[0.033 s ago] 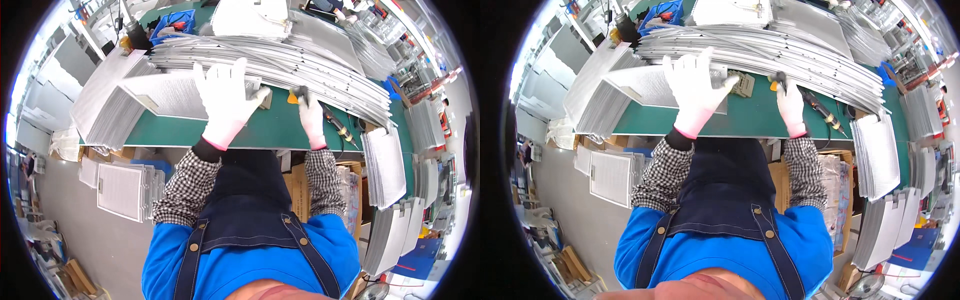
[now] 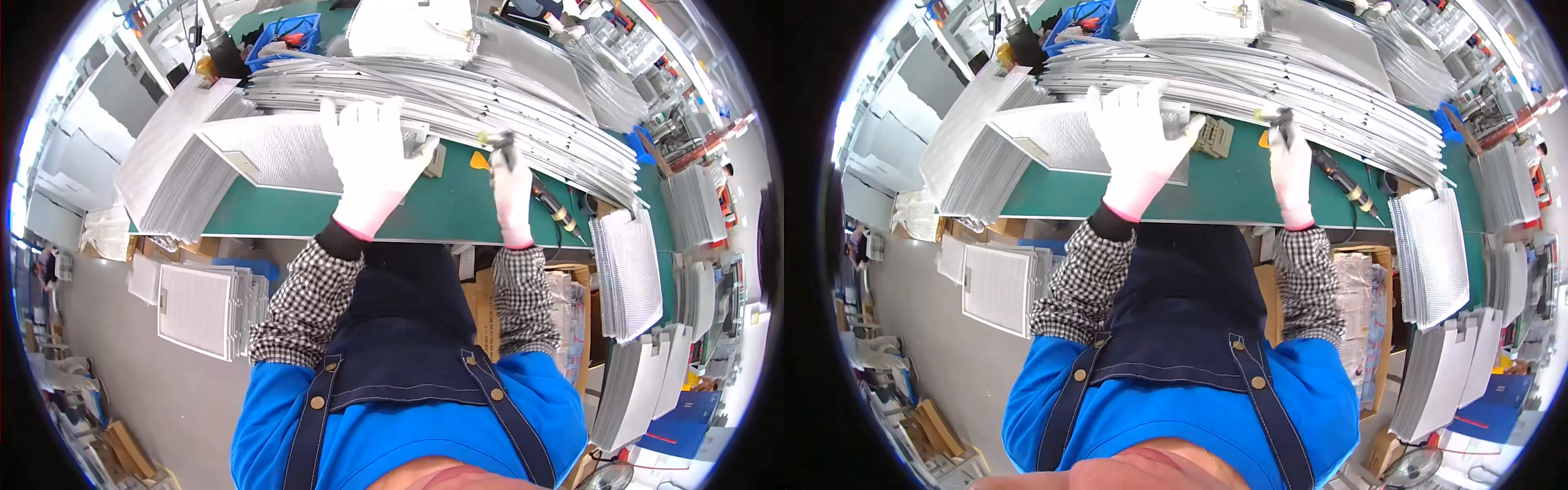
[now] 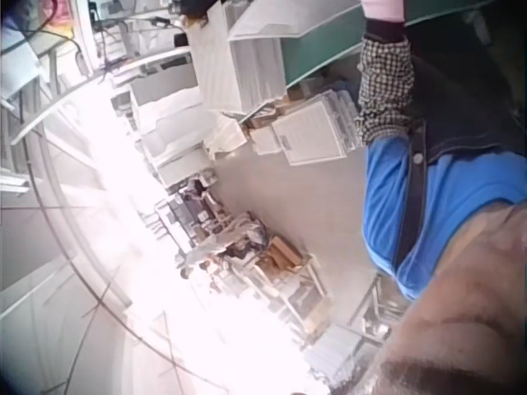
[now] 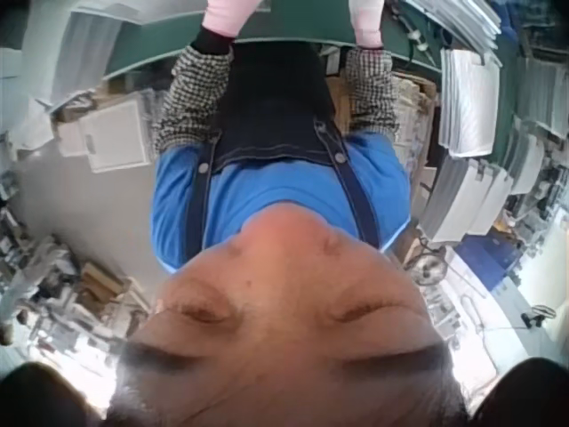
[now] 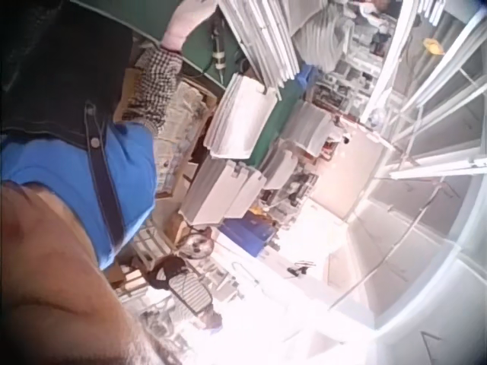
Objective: The person assembles rectangular mesh panels by inserting a mesh sheet into a frame, securing it with a small cardboard piece, and fastening it with a power drill. They repeat this process for multiple units, stacking completed panels on the floor.
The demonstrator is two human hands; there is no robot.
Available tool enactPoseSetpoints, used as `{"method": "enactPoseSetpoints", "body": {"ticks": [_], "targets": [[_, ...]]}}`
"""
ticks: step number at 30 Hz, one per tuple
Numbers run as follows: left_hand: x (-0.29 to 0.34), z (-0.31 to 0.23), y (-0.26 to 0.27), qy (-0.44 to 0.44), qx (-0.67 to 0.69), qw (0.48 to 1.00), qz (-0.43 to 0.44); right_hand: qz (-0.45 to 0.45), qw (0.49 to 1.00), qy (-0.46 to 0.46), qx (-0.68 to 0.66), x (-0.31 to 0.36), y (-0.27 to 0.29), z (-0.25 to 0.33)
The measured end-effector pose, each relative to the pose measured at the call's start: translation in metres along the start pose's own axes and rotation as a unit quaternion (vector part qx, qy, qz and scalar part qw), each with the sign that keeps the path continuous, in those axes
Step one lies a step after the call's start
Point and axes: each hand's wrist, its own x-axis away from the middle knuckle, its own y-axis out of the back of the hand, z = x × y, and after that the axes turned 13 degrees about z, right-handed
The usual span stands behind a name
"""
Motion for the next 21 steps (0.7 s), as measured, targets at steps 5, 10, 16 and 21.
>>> {"method": "enactPoseSetpoints", "body": {"ticks": [5,10,16,21], "targets": [[-0.007,0.001,-0.006,-0.036,0.019,0.999,0.006,0.077,0.951,0.067,-0.293,0.04,-0.056,0.073],[-0.007,0.021,-0.003,-0.081,0.036,0.996,0.013,0.101,0.981,0.15,0.068,0.015,0.002,0.133],[-0.008,0.014,0.003,-0.063,0.044,0.995,0.059,0.178,0.745,0.416,0.489,-0.029,0.04,0.138],[-0.004,0.016,-0.001,-0.056,0.038,0.996,0.051,0.221,0.726,0.442,0.479,-0.036,0.04,0.184]]}}
